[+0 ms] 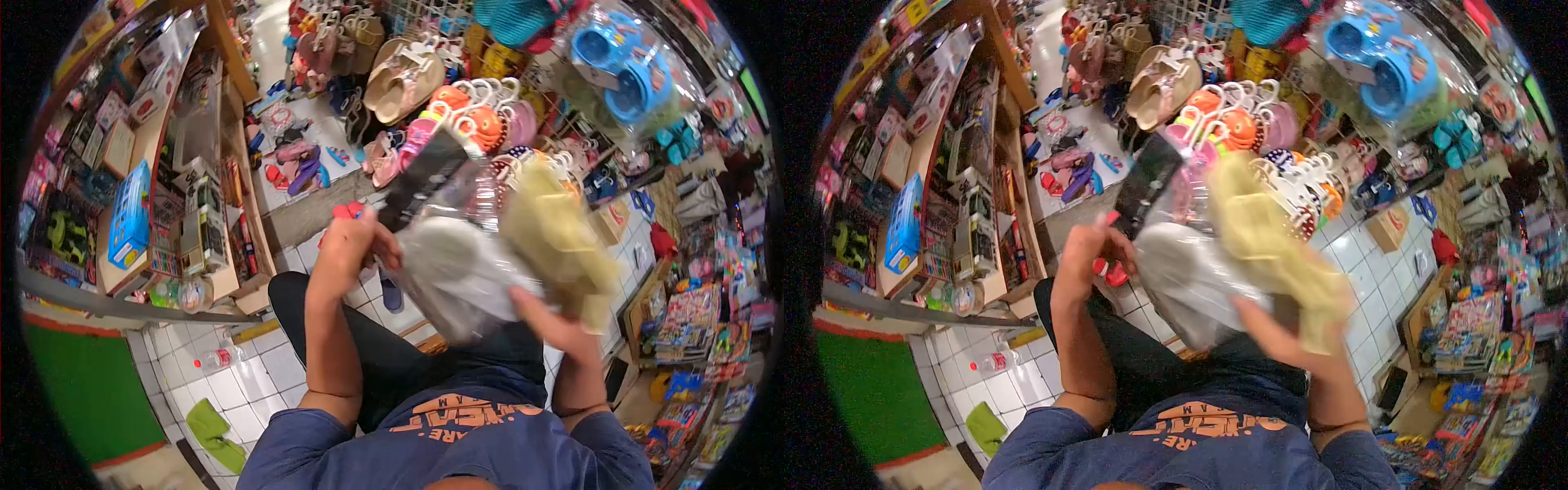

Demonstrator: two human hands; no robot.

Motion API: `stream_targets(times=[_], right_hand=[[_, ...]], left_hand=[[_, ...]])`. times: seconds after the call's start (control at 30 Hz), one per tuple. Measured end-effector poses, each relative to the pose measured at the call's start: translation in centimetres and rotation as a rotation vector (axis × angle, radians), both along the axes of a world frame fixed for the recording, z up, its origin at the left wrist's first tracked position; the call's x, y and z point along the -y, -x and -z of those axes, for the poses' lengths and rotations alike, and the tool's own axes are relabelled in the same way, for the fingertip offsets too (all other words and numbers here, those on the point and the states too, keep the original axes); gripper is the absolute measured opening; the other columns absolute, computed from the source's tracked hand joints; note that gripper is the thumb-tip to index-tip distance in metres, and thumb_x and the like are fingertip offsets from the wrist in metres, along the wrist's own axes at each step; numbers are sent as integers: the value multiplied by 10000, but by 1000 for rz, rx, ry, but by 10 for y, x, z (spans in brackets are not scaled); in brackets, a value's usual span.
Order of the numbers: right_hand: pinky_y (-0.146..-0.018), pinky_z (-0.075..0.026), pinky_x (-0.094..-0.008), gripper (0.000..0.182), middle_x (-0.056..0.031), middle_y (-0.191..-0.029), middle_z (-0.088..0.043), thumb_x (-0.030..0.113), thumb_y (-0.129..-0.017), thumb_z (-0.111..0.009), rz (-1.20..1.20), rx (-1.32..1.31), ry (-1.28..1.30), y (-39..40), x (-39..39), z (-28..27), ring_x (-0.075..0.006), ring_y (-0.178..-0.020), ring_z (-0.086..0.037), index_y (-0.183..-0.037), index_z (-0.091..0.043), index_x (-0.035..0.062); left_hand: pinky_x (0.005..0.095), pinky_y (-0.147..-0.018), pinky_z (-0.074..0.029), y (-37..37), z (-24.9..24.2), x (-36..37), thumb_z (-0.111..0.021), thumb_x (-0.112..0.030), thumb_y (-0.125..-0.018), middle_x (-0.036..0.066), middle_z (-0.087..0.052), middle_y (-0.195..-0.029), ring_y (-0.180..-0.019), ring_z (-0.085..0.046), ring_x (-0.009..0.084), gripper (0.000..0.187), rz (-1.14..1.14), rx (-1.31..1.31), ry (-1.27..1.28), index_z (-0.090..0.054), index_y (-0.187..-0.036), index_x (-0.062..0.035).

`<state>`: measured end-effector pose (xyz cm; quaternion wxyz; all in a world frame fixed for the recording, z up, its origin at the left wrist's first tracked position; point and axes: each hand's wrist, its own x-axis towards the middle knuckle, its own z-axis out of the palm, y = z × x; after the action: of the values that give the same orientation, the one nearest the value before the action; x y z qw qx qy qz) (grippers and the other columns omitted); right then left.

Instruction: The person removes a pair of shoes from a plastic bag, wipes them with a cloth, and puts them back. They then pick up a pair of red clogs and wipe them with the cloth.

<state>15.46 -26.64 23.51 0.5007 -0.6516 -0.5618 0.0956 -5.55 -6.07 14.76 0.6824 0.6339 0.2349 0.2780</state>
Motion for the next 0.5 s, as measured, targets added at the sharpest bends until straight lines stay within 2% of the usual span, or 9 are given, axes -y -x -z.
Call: stream_targets(times=[0.03, 0.07, 0.13, 0.17, 0.23, 0.27, 0.37, 0.4, 0.5], right_hand=[[-956, -494, -386, 610, -175, -1224, -616, 64, -732, -775, -202, 333, -44, 1, -31, 13, -300, -1092, -631, -1293, -545, -3], [-934, -508, -387, 605, -188, -1221, -608, 66, -705, -779, -284, 360, -75, 8, -57, 33, -326, -1088, -625, -1269, -569, 2], [-887, -533, -392, 602, -198, -1220, -599, 92, -670, -778, -409, 389, -70, 28, -95, 81, -362, -1094, -608, -1243, -605, 32], [-863, -545, -396, 604, -196, -1222, -597, 117, -662, -775, -453, 397, -40, 38, -110, 104, -372, -1104, -597, -1242, -618, 57], [-837, -554, -400, 553, -195, -1237, -595, 144, -725, -737, -490, 518, 8, 59, -129, 142, -369, -1078, -600, -1266, -620, 133], [-908, -527, -425, 543, -191, -1288, -581, 158, -747, -696, -517, 567, 29, 67, -138, 160, -384, -1088, -593, -1284, -626, 199], [-879, -548, -394, 462, -165, -1282, -594, 138, -759, -640, -579, 636, -85, 83, -155, 194, -333, -1059, -610, -1215, -672, 205], [-879, -548, -394, 462, -165, -1282, -594, 138, -759, -640, -587, 625, -77, 87, -162, 198, -333, -1059, -610, -1215, -672, 205], [-900, -536, -381, 388, -145, -1268, -593, 174, -784, -617, -601, 656, -119, 90, -188, 204, -301, -1096, -594, -1164, -683, 220]], left_hand=[[254, -520, -472, 11, 15, -14, -267, -667, -980, 104, -691, -729, -634, -673, 165, 827, -48, -111, 65, -697, -899, 35], [254, -520, -472, 19, 28, -23, -267, -667, -980, 104, -691, -729, -634, -673, 165, 827, -65, -108, 67, -697, -899, 35], [236, -503, -453, 31, 59, -42, -212, -826, -879, 95, -700, -784, -650, -680, 148, 961, -276, -397, 343, -680, -946, 10], [222, -511, -473, 43, 84, -53, -249, -883, -814, 86, -703, -815, -685, -688, 138, 969, -208, -346, 457, -669, -998, -30], [203, -530, -486, 56, 150, -79, -320, -875, -809, 70, -701, -836, -672, -678, 131, 917, -283, -276, 514, -663, -1068, -66], [201, -546, -488, 61, 151, -89, -425, -815, -840, 55, -693, -854, -664, -665, 144, 849, -259, -318, 626, -601, -1209, -71], [195, -531, -460, 57, 104, -78, -523, -723, -867, 73, -682, -945, -647, -651, 158, 767, -300, -198, 744, -540, -1266, -69], [236, -557, -491, 61, 111, -85, -615, -619, -865, 106, -664, -1053, -698, -670, 184, 694, -366, -139, 753, -513, -1289, -78], [279, -566, -489, 73, 118, -105, -650, -580, -852, 117, -633, -1102, -720, -647, 174, 683, -294, -271, 667, -509, -1281, -68]])
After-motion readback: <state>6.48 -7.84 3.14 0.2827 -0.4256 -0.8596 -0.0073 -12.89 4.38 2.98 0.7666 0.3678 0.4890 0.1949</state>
